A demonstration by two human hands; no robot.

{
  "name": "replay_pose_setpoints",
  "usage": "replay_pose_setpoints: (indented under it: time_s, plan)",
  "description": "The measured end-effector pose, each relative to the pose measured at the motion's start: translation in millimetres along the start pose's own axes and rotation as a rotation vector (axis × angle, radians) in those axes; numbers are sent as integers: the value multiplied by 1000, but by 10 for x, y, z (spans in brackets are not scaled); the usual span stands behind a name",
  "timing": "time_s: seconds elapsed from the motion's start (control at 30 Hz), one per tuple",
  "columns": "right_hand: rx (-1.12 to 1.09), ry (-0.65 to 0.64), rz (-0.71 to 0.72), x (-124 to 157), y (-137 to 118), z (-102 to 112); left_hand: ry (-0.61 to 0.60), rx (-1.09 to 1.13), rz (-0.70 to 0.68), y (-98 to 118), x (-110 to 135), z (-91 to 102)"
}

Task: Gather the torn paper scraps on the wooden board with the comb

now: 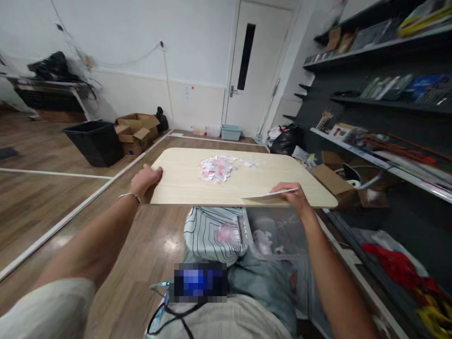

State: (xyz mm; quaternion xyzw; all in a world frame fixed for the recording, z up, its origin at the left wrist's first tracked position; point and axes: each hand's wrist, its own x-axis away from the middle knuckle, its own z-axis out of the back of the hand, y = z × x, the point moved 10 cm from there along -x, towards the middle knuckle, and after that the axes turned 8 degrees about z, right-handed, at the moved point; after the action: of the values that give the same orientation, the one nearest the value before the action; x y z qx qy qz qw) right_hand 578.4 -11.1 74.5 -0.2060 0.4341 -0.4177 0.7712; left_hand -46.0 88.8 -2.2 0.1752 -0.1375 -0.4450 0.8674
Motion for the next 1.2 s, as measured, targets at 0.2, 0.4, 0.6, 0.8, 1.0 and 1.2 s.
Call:
replay_pose_setpoints:
  time_s: [0.2,0.4,0.6,0.8,1.0,1.2]
  plan:
    - [-83,-17,-82,78,149,54,39,3,7,5,9,17]
    - [-194,-17,-166,151,245,11,26,-14,30,18,24,33]
    - [-237,-35,-138,147,289,17,48,-18,34,30,57,71]
    - [-335,60,-140,219,372,38,43,-17,42,25,50,71]
    - [-441,329,-222,297,619,150,36,-3,24,31,37,54]
    - [-385,254,-200,137,491,-125,31,0,26,46,82,82]
